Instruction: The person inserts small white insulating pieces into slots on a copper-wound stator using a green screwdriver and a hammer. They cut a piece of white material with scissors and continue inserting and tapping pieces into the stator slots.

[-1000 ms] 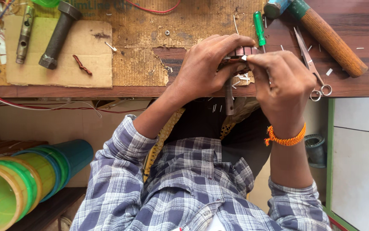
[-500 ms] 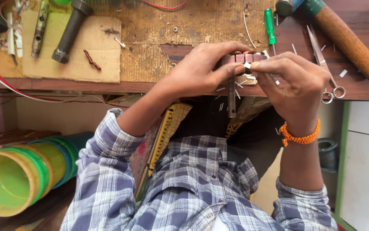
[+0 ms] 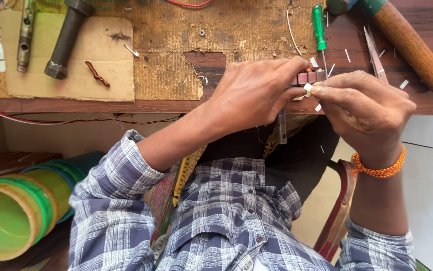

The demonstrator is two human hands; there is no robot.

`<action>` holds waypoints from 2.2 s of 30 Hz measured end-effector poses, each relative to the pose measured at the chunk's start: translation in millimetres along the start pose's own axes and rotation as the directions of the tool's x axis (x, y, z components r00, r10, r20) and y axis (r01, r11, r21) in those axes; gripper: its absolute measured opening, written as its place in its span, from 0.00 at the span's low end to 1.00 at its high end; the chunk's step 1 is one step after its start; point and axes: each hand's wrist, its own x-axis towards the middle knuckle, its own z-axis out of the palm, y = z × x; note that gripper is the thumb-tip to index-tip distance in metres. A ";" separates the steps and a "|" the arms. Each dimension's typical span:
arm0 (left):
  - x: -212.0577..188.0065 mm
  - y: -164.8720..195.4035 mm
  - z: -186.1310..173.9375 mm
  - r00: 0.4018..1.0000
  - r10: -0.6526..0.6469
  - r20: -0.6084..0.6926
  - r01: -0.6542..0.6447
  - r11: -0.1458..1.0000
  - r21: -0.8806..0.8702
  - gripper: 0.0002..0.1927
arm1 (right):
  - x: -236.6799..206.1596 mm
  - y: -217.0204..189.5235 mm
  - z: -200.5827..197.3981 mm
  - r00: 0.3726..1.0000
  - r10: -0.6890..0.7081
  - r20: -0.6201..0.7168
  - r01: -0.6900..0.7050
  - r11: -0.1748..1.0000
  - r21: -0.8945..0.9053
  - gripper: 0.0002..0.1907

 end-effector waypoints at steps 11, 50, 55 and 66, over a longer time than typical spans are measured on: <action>5.9 3.0 2.9 1.000 0.014 -0.012 -0.013 0.999 0.048 0.17 | -7.4 -5.4 10.1 0.988 -0.118 -0.102 0.101 0.981 -0.163 0.13; 3.7 -9.7 -5.8 0.996 0.092 -0.006 -0.092 0.995 -0.049 0.14 | -26.9 -6.8 41.4 0.977 -0.166 -0.133 0.109 0.927 -0.359 0.14; 1.9 -7.5 3.7 0.996 0.069 -0.058 -0.071 0.996 -0.051 0.13 | -32.5 -5.9 45.4 0.977 -0.160 -0.141 0.095 0.919 -0.383 0.15; 6.9 -2.0 7.0 0.992 0.095 -0.082 -0.097 0.995 -0.020 0.11 | -31.5 -4.7 28.6 0.988 -0.153 -0.002 0.135 0.877 -0.461 0.16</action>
